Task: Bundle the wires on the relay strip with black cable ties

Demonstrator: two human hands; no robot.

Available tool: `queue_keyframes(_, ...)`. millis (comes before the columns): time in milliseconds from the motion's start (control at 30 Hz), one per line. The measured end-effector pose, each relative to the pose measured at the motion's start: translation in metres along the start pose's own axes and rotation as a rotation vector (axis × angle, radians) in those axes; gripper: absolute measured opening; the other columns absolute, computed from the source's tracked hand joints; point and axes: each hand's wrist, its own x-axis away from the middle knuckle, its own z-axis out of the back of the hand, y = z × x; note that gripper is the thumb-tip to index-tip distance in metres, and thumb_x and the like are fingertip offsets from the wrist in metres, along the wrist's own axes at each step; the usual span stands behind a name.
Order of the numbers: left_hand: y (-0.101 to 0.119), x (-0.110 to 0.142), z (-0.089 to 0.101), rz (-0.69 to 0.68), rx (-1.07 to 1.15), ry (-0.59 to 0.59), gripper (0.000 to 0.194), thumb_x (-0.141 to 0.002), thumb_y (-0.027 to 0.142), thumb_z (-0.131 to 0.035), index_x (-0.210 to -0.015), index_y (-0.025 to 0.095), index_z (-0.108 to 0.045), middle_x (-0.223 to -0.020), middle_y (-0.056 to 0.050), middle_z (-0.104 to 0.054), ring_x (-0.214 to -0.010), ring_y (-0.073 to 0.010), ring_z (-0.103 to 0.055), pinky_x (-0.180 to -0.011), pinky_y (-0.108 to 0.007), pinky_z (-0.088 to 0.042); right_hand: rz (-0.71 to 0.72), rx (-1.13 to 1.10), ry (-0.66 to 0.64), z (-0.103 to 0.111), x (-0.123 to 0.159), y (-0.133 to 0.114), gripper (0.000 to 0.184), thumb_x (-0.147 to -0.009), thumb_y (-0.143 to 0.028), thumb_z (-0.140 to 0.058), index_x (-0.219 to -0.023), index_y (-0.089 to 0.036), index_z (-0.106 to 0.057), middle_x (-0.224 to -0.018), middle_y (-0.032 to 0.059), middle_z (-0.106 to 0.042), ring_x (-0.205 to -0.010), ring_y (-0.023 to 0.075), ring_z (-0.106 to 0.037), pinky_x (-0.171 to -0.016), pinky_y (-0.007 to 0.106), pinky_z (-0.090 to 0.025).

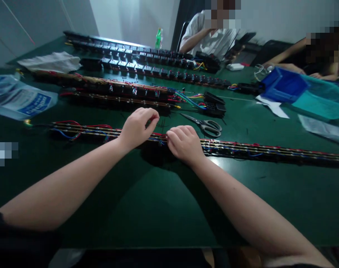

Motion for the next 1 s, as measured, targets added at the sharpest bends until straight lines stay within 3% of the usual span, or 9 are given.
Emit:
queue_keyframes(67, 0.004, 0.019, 0.007, -0.100, -0.114, -0.010, 0.018, -0.093, 0.028, -0.046, -0.098, 0.023, -0.062, -0.099, -0.008, -0.068, -0.095, -0.0226, -0.058, -0.091, -0.041, -0.045, 0.014, 0.018, 0.019, 0.005, 0.006, -0.002, 0.021, -0.096, -0.020, -0.042, -0.103, -0.018, -0.062, -0.108, 0.0100, -0.068, -0.098, 0.0243, -0.052, -0.088, 0.039, -0.035)
queue_keyframes(167, 0.010, 0.050, 0.017, -0.191, -0.179, -0.192, 0.024, -0.094, 0.028, -0.044, -0.104, 0.022, -0.065, -0.103, -0.009, -0.069, -0.100, -0.0244, -0.059, -0.093, -0.042, -0.045, 0.021, 0.037, 0.041, 0.011, 0.015, -0.005, 0.022, -0.096, -0.018, -0.041, -0.105, -0.017, -0.061, -0.110, 0.0111, -0.067, -0.103, 0.0255, -0.051, -0.091, 0.040, -0.034)
queue_keyframes(267, 0.012, 0.072, 0.025, -0.183, -0.136, -0.389, 0.029, -0.097, 0.029, -0.040, -0.110, 0.020, -0.064, -0.110, -0.010, -0.068, -0.105, -0.0242, -0.060, -0.095, -0.041, -0.047, 0.034, 0.041, 0.056, 0.010, 0.019, -0.005, 0.023, -0.095, -0.015, -0.041, -0.105, -0.016, -0.061, -0.109, 0.0115, -0.066, -0.103, 0.0259, -0.050, -0.091, 0.041, -0.034)
queue_keyframes(433, -0.003, 0.083, 0.026, -0.141, -0.104, -0.469, 0.023, -0.093, 0.030, -0.050, -0.107, 0.022, -0.067, -0.106, -0.005, -0.069, -0.099, -0.0197, -0.064, -0.089, -0.034, -0.051, 0.082, 0.032, 0.087, 0.002, 0.016, -0.003, 0.019, -0.092, -0.015, -0.045, -0.102, -0.016, -0.061, -0.105, 0.0111, -0.066, -0.100, 0.0258, -0.050, -0.089, 0.040, -0.034)
queue_keyframes(567, -0.011, 0.079, 0.020, -0.117, -0.092, -0.458, 0.020, -0.093, 0.025, -0.050, -0.100, 0.022, -0.068, -0.102, -0.003, -0.069, -0.095, -0.0183, -0.065, -0.087, -0.033, -0.050, 0.133, 0.030, 0.114, 0.003, 0.015, -0.002, 0.018, -0.093, -0.015, -0.045, -0.101, -0.017, -0.061, -0.103, 0.0100, -0.066, -0.099, 0.0247, -0.049, -0.089, 0.040, -0.034)
queue_keyframes(767, 0.000, 0.080, 0.014, -0.091, -0.063, -0.351, 0.009, -0.086, 0.018, -0.053, -0.094, 0.021, -0.057, -0.083, 0.000, -0.064, -0.076, -0.0156, -0.060, -0.069, -0.028, -0.046, 0.261, 0.026, 0.120, 0.014, 0.012, -0.022, 0.020, -0.098, -0.028, -0.044, -0.094, -0.018, -0.061, -0.096, 0.0079, -0.066, -0.095, 0.0227, -0.049, -0.087, 0.038, -0.033)
queue_keyframes(867, 0.006, 0.081, 0.014, -0.096, -0.024, -0.282, 0.005, -0.086, 0.018, -0.053, -0.091, 0.021, -0.053, -0.082, 0.000, -0.062, -0.075, -0.0146, -0.059, -0.068, -0.027, -0.046, 0.309, 0.015, 0.124, 0.014, 0.010, -0.035, 0.022, -0.098, -0.033, -0.046, -0.093, -0.018, -0.061, -0.092, 0.0064, -0.065, -0.093, 0.0216, -0.049, -0.085, 0.038, -0.032)
queue_keyframes(1000, 0.012, 0.082, 0.012, -0.125, 0.030, -0.202, 0.006, -0.086, 0.016, -0.052, -0.089, 0.021, -0.052, -0.083, 0.000, -0.063, -0.077, -0.0136, -0.060, -0.071, -0.026, -0.048, 0.334, 0.014, 0.146, 0.009, 0.010, -0.041, 0.022, -0.100, -0.028, -0.046, -0.087, -0.019, -0.061, -0.082, 0.0036, -0.063, -0.083, 0.0186, -0.047, -0.081, 0.036, -0.032)
